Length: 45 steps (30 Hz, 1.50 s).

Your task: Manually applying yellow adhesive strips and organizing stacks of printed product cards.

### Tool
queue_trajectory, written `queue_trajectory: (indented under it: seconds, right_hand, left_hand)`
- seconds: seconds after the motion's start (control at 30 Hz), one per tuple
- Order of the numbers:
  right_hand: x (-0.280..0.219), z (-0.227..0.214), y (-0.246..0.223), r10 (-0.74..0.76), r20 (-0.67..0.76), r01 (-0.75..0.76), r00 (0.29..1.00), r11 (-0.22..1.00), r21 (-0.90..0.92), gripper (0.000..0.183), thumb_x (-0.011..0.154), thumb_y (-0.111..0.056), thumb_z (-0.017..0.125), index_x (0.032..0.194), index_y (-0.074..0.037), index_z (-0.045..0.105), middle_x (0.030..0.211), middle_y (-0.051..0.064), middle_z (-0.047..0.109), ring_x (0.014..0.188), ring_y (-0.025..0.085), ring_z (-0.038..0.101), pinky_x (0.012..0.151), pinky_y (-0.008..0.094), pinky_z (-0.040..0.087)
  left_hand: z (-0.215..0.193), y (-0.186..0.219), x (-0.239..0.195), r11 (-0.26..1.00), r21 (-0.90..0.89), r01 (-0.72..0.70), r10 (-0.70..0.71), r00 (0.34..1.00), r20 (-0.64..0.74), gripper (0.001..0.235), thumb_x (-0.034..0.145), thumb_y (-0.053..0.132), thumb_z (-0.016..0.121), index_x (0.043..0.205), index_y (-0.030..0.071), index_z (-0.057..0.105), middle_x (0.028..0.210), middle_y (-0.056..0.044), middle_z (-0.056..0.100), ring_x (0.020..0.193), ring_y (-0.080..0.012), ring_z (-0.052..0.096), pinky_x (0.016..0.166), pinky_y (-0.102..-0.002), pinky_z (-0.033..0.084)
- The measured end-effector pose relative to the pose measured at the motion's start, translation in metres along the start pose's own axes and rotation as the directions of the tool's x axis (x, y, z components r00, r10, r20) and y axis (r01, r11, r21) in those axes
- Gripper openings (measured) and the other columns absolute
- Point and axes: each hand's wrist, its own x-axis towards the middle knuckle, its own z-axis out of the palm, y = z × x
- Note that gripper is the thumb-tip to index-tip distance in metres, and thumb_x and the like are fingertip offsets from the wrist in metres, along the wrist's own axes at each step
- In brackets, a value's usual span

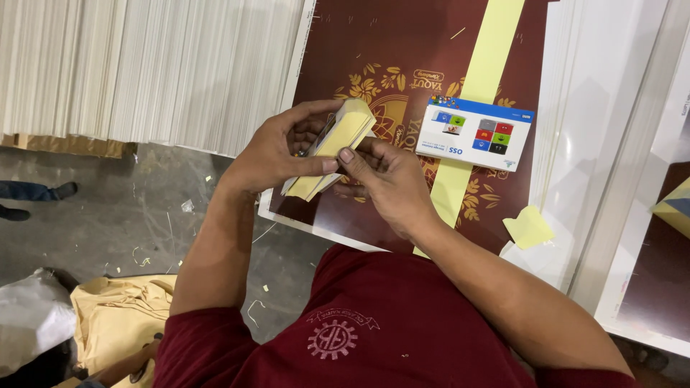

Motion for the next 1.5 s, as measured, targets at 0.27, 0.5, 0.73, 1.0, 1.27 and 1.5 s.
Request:
queue_trajectory:
  seconds: [0.27,0.5,0.73,1.0,1.27,1.5]
  right_hand:
    - [-0.001,0.001,-0.001,0.013,-0.014,-0.013,1.0,1.0,-0.012,0.041,0.098,-0.031,0.065,0.114,0.007,0.065,0.099,0.011,0.073,0.085,0.016,0.075,0.076,0.032,0.069]
    - [0.004,-0.004,0.012,0.012,-0.012,-0.011,1.0,0.999,0.04,0.034,0.102,-0.023,0.062,0.115,0.008,0.064,0.1,0.013,0.071,0.089,0.02,0.074,0.078,0.035,0.069]
    - [0.005,-0.002,0.015,0.099,-0.149,-0.091,0.984,0.994,0.061,0.029,0.101,-0.018,0.053,0.116,0.003,0.065,0.107,0.012,0.073,0.098,0.023,0.075,0.079,0.04,0.067]
    - [0.018,0.0,0.035,0.162,-0.342,-0.197,0.926,0.978,-0.071,0.021,0.101,-0.013,0.064,0.113,0.004,0.069,0.087,0.012,0.067,0.069,0.016,0.059,0.056,0.03,0.048]
    - [0.028,0.014,0.032,0.175,-0.371,-0.205,0.912,0.978,-0.042,0.02,0.096,-0.011,0.066,0.108,0.004,0.071,0.084,0.008,0.07,0.067,0.013,0.063,0.055,0.028,0.054]
    - [0.015,0.01,0.029,0.254,-0.313,-0.234,0.915,0.967,0.101,0.03,0.096,-0.008,0.065,0.118,0.011,0.064,0.1,0.015,0.073,0.087,0.018,0.073,0.076,0.03,0.064]
  left_hand:
    - [0.0,0.005,0.0,0.999,-0.003,0.038,-0.038,0.999,0.0,0.086,0.076,0.02,0.088,0.152,0.005,0.052,0.119,-0.009,0.071,0.109,-0.0164,0.067,0.099,-0.033,0.054]
    - [-0.006,-0.012,0.003,0.998,-0.062,0.026,-0.026,1.0,-0.01,0.078,0.08,0.014,0.084,0.15,0.004,0.051,0.126,-0.012,0.07,0.117,-0.0197,0.067,0.107,-0.037,0.055]
    - [-0.022,-0.031,0.008,0.985,-0.172,0.007,-0.025,0.994,-0.103,0.07,0.084,0.01,0.08,0.148,0.002,0.053,0.129,-0.012,0.07,0.119,-0.0208,0.068,0.106,-0.036,0.057]
    - [-0.029,-0.027,0.006,1.0,0.012,-0.008,0.011,0.953,-0.303,0.072,0.083,0.018,0.084,0.148,0.007,0.054,0.11,-0.007,0.071,0.098,-0.0111,0.069,0.088,-0.028,0.061]
    - [-0.032,-0.031,-0.003,0.963,0.268,0.016,0.074,0.944,-0.322,0.078,0.077,0.032,0.09,0.146,0.01,0.061,0.106,-0.007,0.068,0.09,-0.0129,0.061,0.08,-0.028,0.056]
    - [-0.031,-0.039,-0.01,0.909,0.413,-0.052,0.18,0.943,-0.279,0.084,0.076,0.039,0.092,0.147,0.01,0.058,0.13,-0.015,0.071,0.113,-0.023,0.071,0.099,-0.037,0.056]
